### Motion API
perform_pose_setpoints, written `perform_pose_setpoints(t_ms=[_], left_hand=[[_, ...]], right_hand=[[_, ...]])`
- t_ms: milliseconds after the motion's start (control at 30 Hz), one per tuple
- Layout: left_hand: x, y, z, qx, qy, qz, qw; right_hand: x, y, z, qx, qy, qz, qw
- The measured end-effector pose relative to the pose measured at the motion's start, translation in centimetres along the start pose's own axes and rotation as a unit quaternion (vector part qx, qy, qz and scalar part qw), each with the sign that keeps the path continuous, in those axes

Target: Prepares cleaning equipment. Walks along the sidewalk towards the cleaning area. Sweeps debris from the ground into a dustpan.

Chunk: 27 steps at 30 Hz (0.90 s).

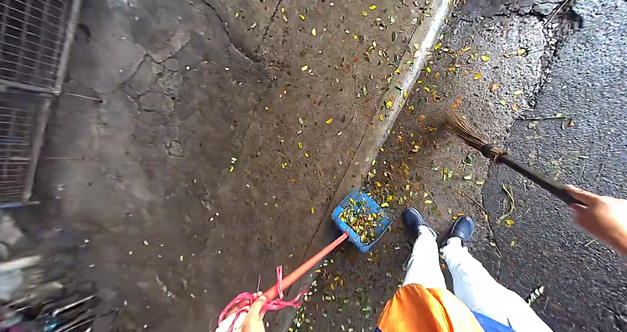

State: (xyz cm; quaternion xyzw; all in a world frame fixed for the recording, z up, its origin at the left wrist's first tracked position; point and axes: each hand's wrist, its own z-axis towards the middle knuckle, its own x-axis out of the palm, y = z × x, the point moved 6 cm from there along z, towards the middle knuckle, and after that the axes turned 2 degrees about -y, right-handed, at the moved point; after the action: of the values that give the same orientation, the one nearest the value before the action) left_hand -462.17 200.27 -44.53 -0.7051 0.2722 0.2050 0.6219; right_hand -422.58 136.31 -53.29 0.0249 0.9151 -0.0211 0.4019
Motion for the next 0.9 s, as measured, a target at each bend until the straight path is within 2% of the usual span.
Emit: perform_pose_setpoints(t_ms=[67,167,233,267,333,467,533,600,633,700,800,833,900], left_hand=[[1.4,-0.8,-2.5,-0.016,-0.015,0.018,1.0],[3.2,2.3,-3.3,-0.011,-0.038,0.034,0.999],[3.9,2.4,-3.4,-0.02,-0.056,0.035,0.998],[3.9,2.2,-3.1,-0.02,-0.058,0.037,0.997],[3.4,2.3,-2.1,-0.015,-0.056,0.039,0.998],[3.3,2.9,-1.5,-0.038,-0.062,0.04,0.997],[3.3,3.3,-1.2,-0.028,-0.06,0.039,0.997],[3.4,3.7,-1.0,-0.017,-0.06,0.032,0.998],[3.6,3.8,-1.1,-0.016,-0.062,0.027,0.998],[4.1,3.6,-0.9,-0.016,-0.065,0.027,0.997],[4.2,3.0,-1.0,-0.021,-0.064,0.033,0.997],[3.8,3.0,-0.6,-0.017,-0.065,0.033,0.997],[1.9,3.4,0.5,-0.024,-0.063,0.031,0.997]], right_hand=[[5.7,4.4,0.8,-0.011,0.083,-0.046,0.995],[14.8,12.2,-3.0,-0.097,0.277,-0.087,0.952],[17.2,15.1,-4.5,-0.147,0.331,-0.103,0.926],[16.7,15.4,-4.6,-0.157,0.334,-0.097,0.924],[12.4,14.0,-4.1,-0.159,0.302,-0.063,0.938],[-0.1,7.8,-2.4,-0.124,0.151,-0.036,0.98],[-2.8,7.1,-0.4,-0.086,0.074,-0.032,0.993],[-0.7,8.5,2.5,-0.065,0.015,-0.041,0.997],[1.5,10.0,3.8,-0.059,0.014,-0.057,0.997],[7.5,14.6,4.3,-0.068,0.094,-0.101,0.988],[15.6,21.7,0.4,-0.135,0.253,-0.15,0.946],[16.5,23.4,-0.9,-0.162,0.285,-0.16,0.931],[15.1,24.4,-2.3,-0.2,0.315,-0.167,0.913]])
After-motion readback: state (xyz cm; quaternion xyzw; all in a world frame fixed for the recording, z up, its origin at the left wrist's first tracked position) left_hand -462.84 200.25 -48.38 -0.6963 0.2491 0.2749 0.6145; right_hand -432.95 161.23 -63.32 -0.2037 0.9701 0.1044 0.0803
